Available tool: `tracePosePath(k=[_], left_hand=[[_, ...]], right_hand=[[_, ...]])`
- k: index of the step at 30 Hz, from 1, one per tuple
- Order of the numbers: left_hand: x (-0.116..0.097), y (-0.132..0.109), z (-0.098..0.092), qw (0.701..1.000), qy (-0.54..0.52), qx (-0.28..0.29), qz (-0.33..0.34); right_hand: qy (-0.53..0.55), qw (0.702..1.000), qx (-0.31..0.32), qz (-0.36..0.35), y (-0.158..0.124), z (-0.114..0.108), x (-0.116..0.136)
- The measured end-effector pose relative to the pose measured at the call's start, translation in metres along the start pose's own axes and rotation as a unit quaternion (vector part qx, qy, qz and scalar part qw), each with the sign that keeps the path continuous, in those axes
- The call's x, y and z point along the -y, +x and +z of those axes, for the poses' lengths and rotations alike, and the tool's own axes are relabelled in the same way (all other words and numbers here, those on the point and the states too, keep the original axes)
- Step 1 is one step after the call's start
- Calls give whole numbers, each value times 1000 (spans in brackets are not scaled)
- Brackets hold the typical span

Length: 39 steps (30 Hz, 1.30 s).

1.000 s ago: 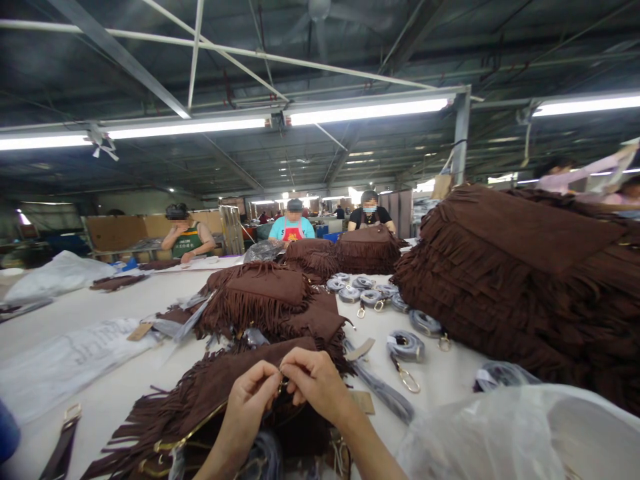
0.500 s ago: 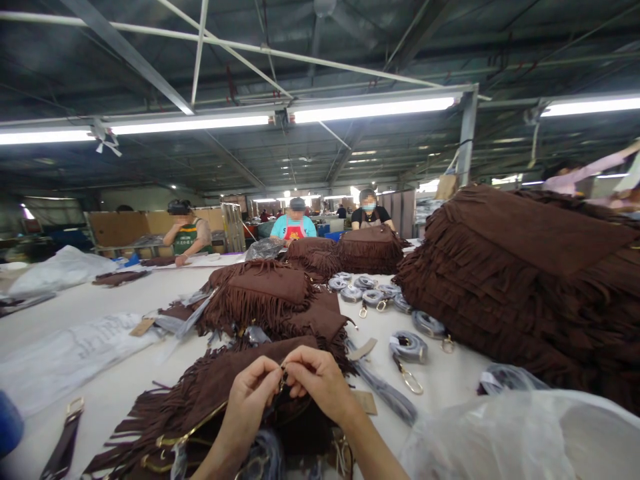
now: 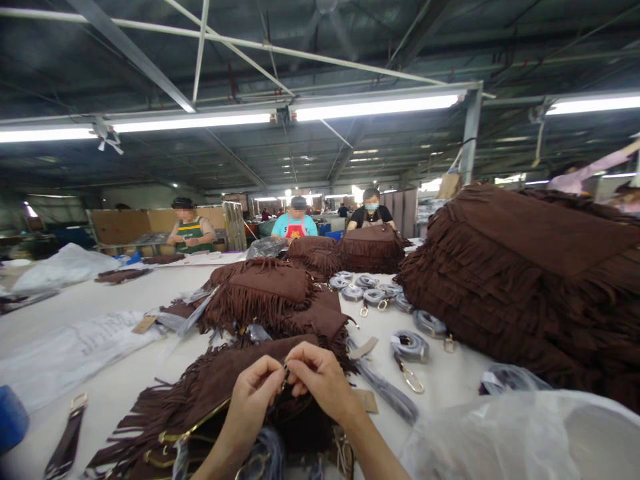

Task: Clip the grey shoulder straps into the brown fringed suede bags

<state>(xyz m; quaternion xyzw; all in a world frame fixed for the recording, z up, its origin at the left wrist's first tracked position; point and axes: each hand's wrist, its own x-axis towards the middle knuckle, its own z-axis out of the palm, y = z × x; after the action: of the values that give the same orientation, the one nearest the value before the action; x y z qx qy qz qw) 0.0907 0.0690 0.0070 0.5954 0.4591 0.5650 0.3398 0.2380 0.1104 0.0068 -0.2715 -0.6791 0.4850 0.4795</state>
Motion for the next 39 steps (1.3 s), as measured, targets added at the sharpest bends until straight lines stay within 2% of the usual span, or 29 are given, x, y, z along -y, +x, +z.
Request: tracePosePath(k=[11,17,21,24,26,28,30,32,34,36,39], left_hand=[[-3,0,1,1000,15,-6,2],[5,-1,3,999,43,-24,4],[5,0,4,997,67,-24,3],[-4,-1,-6,993,120,4,13],[-9,-5,-22,978,200,24,63],[-8,-13,-46,940,313,45,126],[1,-23,-72,887,429,76,153],[14,-31,-94,834,523,114,133],[25,-33,-108,795,583,136,91],[27,-30,-113,782,608,126,52],[13,-18,-113,795,601,83,18]], right_hand=[[-24,1000,7,-5,-2,1,1],[-111,992,10,-51,-4,7,2],[-212,973,6,-95,-3,9,4],[-319,934,-70,-148,-8,13,13],[-385,900,-102,-180,-19,20,18],[-458,865,-42,-203,-36,29,16],[-541,804,61,-239,-56,41,3],[-615,731,109,-275,-73,54,-15],[-669,681,101,-281,-83,65,-32],[-694,658,89,-280,-86,73,-41],[-689,653,115,-293,-83,76,-34]])
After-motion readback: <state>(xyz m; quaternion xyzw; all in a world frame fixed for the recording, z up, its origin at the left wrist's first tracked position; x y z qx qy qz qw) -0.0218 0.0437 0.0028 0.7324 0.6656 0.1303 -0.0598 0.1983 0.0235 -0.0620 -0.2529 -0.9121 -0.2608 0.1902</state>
